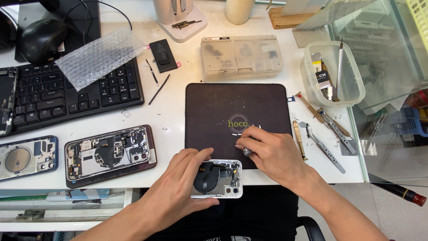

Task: The person disassembles and reassembles a smartphone using a screwdriver and tweezers. They remove screws, detach internal components, and then reattach parts and fasten screws back into place.

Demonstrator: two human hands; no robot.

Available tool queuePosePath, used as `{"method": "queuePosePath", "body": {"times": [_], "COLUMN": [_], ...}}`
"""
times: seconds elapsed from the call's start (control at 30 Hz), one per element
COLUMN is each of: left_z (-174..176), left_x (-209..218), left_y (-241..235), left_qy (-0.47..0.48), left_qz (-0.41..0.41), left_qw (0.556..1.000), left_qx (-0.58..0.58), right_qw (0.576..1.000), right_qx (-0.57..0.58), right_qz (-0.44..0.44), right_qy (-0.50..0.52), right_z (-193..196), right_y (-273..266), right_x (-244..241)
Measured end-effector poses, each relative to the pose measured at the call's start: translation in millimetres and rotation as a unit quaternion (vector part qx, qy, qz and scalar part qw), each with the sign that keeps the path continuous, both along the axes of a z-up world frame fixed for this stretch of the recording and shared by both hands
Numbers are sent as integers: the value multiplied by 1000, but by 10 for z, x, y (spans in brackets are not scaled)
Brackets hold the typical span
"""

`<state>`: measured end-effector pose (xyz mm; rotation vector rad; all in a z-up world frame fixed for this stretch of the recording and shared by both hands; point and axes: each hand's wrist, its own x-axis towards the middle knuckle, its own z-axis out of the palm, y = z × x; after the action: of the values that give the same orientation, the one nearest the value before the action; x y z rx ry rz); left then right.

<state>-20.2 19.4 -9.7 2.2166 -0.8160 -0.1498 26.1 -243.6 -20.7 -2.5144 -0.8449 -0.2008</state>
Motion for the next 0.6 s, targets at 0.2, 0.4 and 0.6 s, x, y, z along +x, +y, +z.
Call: {"method": "queuePosePath", "body": {"times": [0.2, 0.4, 0.6], "left_z": [59, -19, -59], "left_x": [105, 245, 280], "left_y": [-121, -358, -446], "left_qy": [-7, -31, -65], "left_qz": [-14, -22, -6], "left_qw": [1000, 999, 997], "left_qx": [-8, -26, -28], "right_qw": [998, 981, 970], "right_qx": [30, 125, 135], "right_qz": [-20, -150, -198], "right_qy": [-47, -11, -30], "right_z": [116, 288, 210], "right_y": [-122, -397, -494], "right_x": [-27, -323, -509]}}
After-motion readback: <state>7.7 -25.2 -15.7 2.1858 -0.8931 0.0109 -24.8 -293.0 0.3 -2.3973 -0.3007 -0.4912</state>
